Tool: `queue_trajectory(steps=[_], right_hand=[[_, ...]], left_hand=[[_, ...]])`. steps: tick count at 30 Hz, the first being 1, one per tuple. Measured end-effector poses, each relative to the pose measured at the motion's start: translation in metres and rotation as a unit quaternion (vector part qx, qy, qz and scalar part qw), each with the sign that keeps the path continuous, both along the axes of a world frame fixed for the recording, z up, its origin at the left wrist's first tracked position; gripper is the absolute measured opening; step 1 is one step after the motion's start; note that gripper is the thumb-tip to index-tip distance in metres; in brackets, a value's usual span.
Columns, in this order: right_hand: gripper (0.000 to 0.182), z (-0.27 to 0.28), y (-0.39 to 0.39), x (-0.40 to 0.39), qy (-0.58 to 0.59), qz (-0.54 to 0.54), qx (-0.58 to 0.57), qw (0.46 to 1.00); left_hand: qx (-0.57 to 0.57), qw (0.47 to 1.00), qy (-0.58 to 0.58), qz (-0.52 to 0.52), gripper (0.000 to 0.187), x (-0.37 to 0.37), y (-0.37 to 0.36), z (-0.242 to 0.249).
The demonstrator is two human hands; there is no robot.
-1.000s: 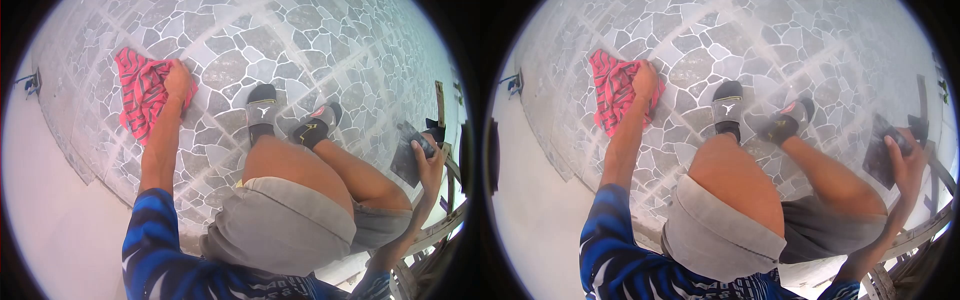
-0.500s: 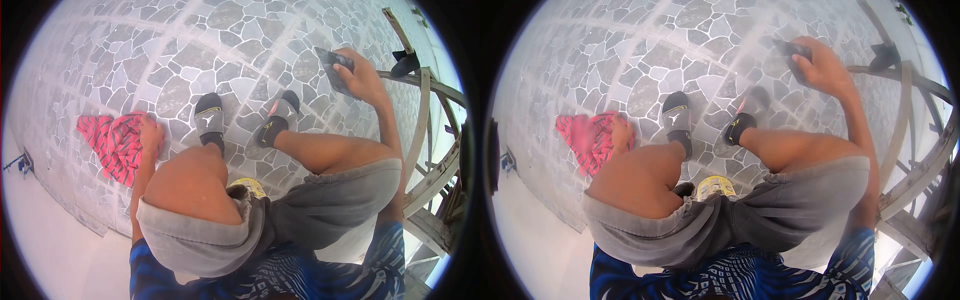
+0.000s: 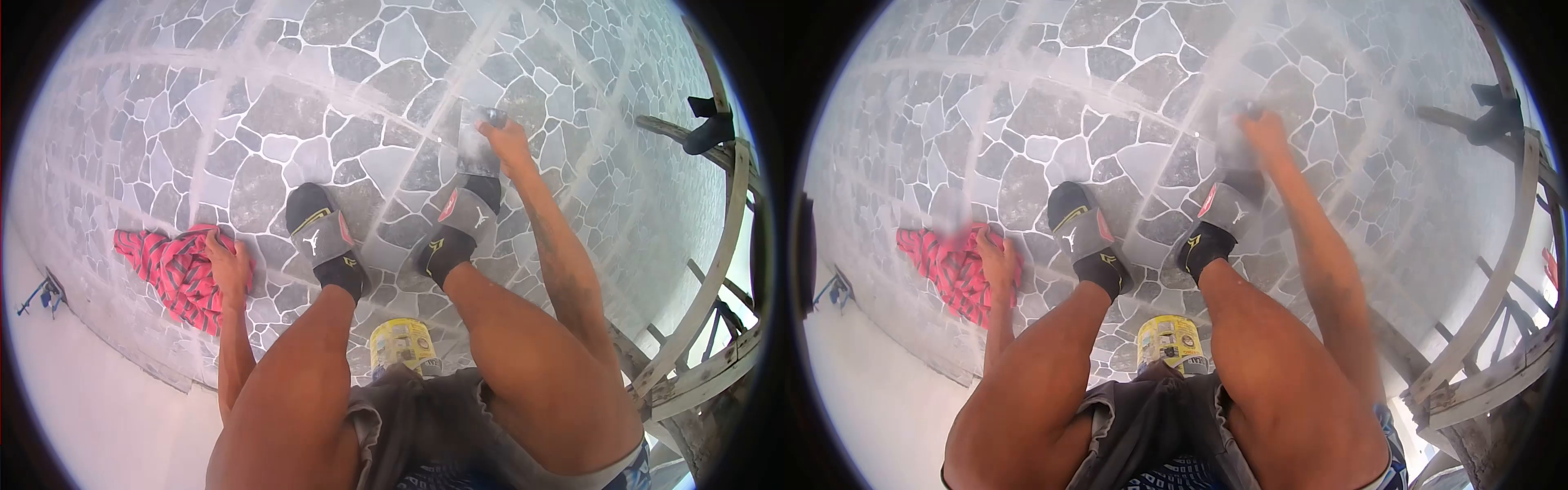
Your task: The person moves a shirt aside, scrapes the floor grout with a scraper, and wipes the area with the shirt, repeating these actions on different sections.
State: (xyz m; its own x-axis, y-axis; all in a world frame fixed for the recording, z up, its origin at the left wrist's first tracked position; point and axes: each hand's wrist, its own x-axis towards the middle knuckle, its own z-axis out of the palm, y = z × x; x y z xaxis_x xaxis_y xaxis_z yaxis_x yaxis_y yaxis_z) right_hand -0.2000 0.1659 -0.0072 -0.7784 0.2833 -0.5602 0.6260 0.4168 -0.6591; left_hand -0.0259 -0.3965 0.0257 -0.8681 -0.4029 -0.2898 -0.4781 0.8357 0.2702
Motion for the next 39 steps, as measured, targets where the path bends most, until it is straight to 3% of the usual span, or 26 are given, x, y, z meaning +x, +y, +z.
queue_trajectory(steps=[3, 5, 6, 9, 12, 16, 19, 26, 32, 39], right_hand=[[0.049, 0.048, -0.032, 0.004, -0.041, 0.066, 0.025, 0.997], [0.045, 0.053, -0.050, 0.007, 0.061, 0.170, 0.140, 0.974], [0.043, 0.054, -0.058, 0.011, 0.107, 0.218, 0.197, 0.950], [0.038, 0.059, -0.079, 0.008, 0.227, 0.359, 0.229, 0.876], [0.040, 0.048, -0.104, 0.027, 0.290, 0.498, 0.288, 0.765], [0.042, 0.026, -0.142, 0.077, 0.276, 0.537, 0.309, 0.734], [0.044, 0.030, -0.155, 0.092, 0.273, 0.513, 0.318, 0.749], [0.031, 0.060, -0.122, 0.071, 0.333, 0.438, 0.331, 0.766], [0.029, 0.040, -0.113, 0.077, 0.257, 0.521, 0.345, 0.737], [0.034, 0.019, -0.111, 0.071, 0.273, 0.488, 0.335, 0.758]], left_hand=[[0.003, 1.000, 0.019, 0.003, 0.062, -0.005, 0.000, -0.004], [0.032, 0.997, 0.057, -0.030, 0.061, -0.024, 0.005, -0.009], [0.047, 0.995, 0.071, -0.049, 0.060, -0.032, 0.009, -0.013], [0.065, 0.983, 0.127, -0.113, 0.057, -0.078, 0.049, -0.007], [0.057, 0.977, 0.152, -0.141, 0.053, -0.099, 0.074, -0.009], [0.038, 0.977, 0.180, -0.108, 0.049, -0.097, 0.082, -0.020], [0.042, 0.975, 0.193, -0.107, 0.047, -0.096, 0.080, -0.023], [0.053, 0.971, 0.207, -0.111, 0.047, -0.095, 0.076, -0.027], [0.050, 0.973, 0.202, -0.100, 0.047, -0.096, 0.077, -0.025], [0.056, 0.965, 0.224, -0.121, 0.047, -0.097, 0.073, -0.028]])
